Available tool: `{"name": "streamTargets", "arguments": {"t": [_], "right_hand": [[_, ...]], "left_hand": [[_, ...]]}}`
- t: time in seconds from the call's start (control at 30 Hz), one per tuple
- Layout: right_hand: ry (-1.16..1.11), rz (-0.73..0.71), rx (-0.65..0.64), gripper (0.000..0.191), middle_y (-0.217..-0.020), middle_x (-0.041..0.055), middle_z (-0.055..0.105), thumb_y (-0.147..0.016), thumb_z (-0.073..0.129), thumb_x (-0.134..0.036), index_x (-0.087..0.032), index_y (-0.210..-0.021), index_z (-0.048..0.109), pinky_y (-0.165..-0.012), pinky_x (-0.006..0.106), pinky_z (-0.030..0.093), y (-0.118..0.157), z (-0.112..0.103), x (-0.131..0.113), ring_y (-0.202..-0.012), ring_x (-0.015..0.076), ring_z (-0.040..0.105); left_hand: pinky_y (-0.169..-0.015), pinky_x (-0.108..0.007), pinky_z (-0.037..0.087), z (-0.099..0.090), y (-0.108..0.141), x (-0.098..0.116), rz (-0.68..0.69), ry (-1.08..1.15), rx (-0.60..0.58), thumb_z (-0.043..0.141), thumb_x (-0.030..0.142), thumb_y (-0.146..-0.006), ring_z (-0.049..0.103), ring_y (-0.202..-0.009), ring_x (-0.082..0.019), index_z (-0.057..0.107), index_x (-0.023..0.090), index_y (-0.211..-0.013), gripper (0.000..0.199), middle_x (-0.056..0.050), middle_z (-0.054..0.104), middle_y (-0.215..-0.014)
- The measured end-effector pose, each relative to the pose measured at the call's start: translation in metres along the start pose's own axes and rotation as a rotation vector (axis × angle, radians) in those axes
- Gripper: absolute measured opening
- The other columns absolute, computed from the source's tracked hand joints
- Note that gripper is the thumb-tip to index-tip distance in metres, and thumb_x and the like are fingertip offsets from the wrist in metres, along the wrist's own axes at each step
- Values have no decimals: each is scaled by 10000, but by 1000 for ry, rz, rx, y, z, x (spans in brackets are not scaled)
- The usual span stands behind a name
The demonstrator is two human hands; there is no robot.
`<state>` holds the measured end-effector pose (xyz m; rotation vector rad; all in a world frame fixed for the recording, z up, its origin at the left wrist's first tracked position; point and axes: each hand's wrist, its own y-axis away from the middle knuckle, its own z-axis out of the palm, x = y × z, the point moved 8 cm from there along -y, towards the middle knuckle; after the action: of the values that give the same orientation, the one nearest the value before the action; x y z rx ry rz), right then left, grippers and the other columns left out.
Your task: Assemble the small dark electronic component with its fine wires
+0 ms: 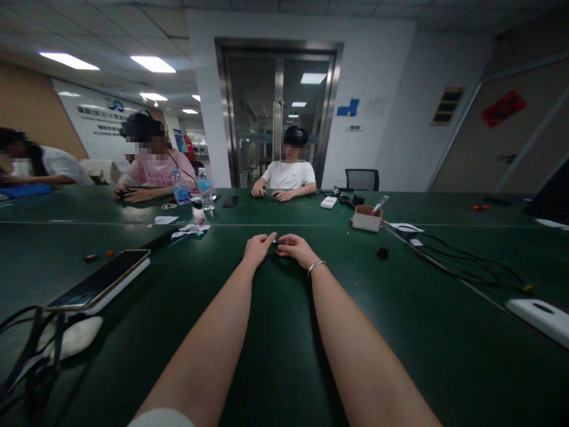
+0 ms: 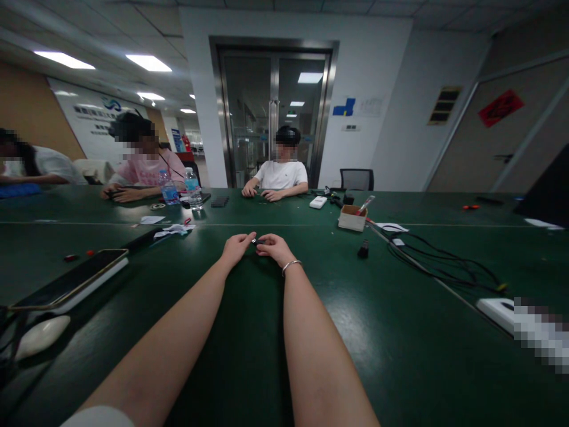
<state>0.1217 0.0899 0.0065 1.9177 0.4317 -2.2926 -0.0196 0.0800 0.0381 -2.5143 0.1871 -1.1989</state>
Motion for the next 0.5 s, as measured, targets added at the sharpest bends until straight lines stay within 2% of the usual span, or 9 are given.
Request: {"name": "streamTargets", "arguments": {"t": [0.13, 0.2, 0.3, 0.37, 0.5], "right_hand": [[-29, 8, 24, 241, -651, -12, 639, -680, 713, -37, -136, -861, 589, -602, 201, 583, 0, -1, 0, -608, 114, 678], [-50, 11, 33, 236, -661, -10, 646, -685, 713, -41, -139, -857, 586, -585, 195, 582, 1, -2, 0, -603, 113, 677], [-86, 4, 57, 220, -649, -9, 643, -699, 711, -54, -146, -850, 581, -582, 206, 586, 2, -3, -2, -594, 116, 673], [-105, 5, 68, 206, -648, -4, 641, -709, 707, -61, -146, -849, 582, -591, 219, 591, 2, -4, -3, -590, 119, 670], [-124, 10, 77, 193, -676, 4, 647, -716, 703, -64, -146, -845, 584, -608, 248, 600, 2, -5, -2, -596, 125, 671]], "left_hand": [[-514, -256, 311, 3, 2, 0, -10, 12, -28, 391, 687, -773, 479, -533, -134, 577, 190, -590, 561, 3, 541, -545], [-520, -250, 341, 7, 1, -1, -2, 78, -52, 407, 664, -783, 508, -544, -133, 619, 195, -671, 526, -6, 586, -601], [-523, -230, 386, 12, -2, -5, -7, 288, -39, 491, 573, -786, 563, -597, -124, 648, 207, -919, 421, -35, 657, -817], [-514, -210, 405, 14, -4, -6, -22, 462, -28, 575, 491, -758, 588, -642, -117, 614, 205, -1067, 423, -64, 653, -970], [-498, -182, 411, 19, -5, -4, -54, 672, -93, 661, 402, -697, 589, -636, -95, 617, 189, -1100, 458, -79, 647, -1009]]}}
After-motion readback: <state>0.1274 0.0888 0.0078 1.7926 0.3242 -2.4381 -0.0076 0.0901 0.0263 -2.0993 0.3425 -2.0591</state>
